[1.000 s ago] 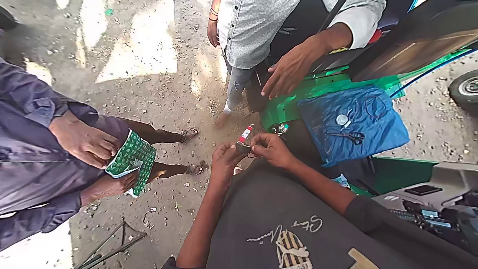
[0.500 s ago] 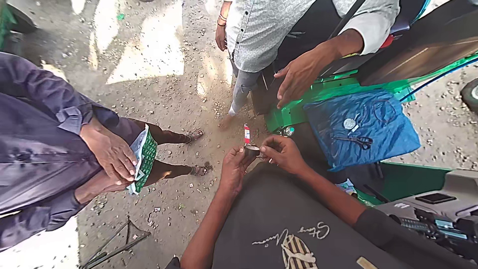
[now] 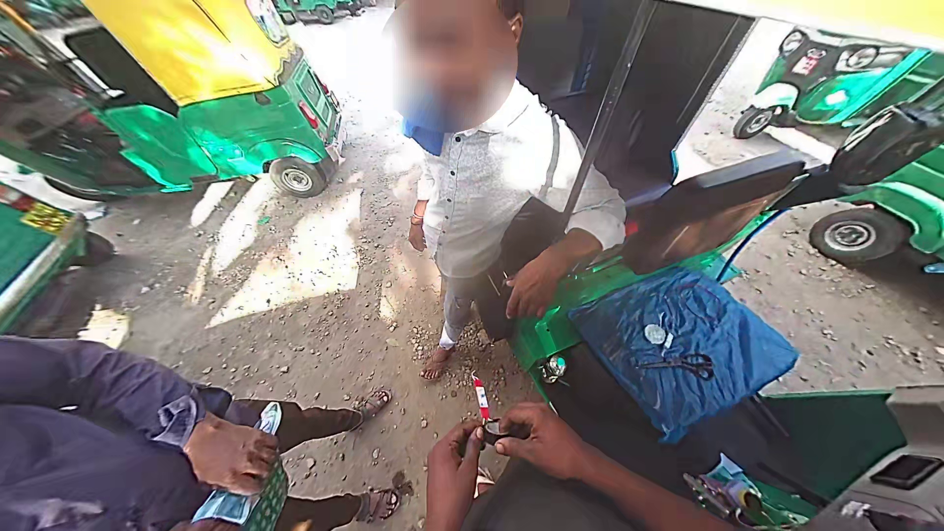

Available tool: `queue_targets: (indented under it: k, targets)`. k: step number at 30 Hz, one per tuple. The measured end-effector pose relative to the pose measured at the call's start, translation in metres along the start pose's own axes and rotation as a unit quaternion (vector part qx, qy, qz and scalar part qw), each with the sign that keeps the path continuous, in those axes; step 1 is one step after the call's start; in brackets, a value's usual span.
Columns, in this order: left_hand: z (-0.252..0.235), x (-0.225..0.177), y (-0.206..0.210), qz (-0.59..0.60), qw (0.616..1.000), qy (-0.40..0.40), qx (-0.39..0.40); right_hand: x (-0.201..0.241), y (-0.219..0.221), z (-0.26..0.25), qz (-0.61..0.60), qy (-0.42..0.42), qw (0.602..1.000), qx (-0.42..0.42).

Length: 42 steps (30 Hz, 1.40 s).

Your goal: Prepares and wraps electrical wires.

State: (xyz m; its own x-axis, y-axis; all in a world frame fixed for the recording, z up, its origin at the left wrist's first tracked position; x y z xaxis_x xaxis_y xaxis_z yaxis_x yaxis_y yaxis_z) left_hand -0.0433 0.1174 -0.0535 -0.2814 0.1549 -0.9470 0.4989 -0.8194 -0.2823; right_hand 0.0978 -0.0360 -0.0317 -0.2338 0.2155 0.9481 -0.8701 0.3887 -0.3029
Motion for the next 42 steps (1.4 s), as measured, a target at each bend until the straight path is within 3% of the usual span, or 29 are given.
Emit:
queue_targets:
  k: [6, 11, 16, 20, 23, 29, 35, 42]
  targets:
    - [-0.003, -0.001, 0.008, 0.103, 0.992, -0.043, 0.059, -0.010, -0.007, 0.000, -0.065, 0.056, 0.996, 0.034]
    - [-0.006, 0.003, 0.038, 0.085, 0.992, -0.023, 0.094, -0.022, -0.014, 0.006, -0.061, 0.085, 0.994, 0.033]
    - [-0.009, 0.004, 0.043, 0.002, 0.999, -0.014, 0.030, -0.025, -0.017, 0.004, -0.047, 0.068, 0.996, 0.036]
    - [-0.014, -0.004, 0.052, -0.173, 0.981, 0.058, 0.068, -0.032, -0.032, 0.010, -0.015, 0.071, 0.996, 0.049]
    - [-0.019, -0.006, 0.051, -0.214, 0.971, 0.073, 0.075, -0.030, -0.039, 0.006, 0.012, 0.049, 0.996, 0.071]
    - [-0.028, 0.001, 0.045, 0.029, 0.982, -0.089, 0.161, -0.039, -0.053, 0.005, -0.048, 0.078, 0.989, 0.112]
    - [-0.025, 0.003, 0.036, 0.139, 0.944, -0.136, 0.265, -0.041, -0.050, 0.006, -0.090, 0.041, 0.983, 0.158]
    - [-0.015, 0.011, 0.031, 0.222, 0.907, -0.143, 0.329, -0.046, -0.040, 0.009, -0.156, 0.019, 0.972, 0.177]
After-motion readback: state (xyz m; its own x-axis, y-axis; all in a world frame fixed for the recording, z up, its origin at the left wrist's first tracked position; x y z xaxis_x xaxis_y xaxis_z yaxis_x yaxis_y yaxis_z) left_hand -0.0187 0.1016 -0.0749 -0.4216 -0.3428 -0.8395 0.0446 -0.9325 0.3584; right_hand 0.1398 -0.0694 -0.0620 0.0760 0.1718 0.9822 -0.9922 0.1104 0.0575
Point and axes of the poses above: each hand's wrist, its own z-axis away from the middle knuckle, its own y-axis out of the palm, x = y × z, the point moved 3 cm from there along -z, towards the middle knuckle, and after that the axes turned 1 degree about -z, right-handed, at the moved point
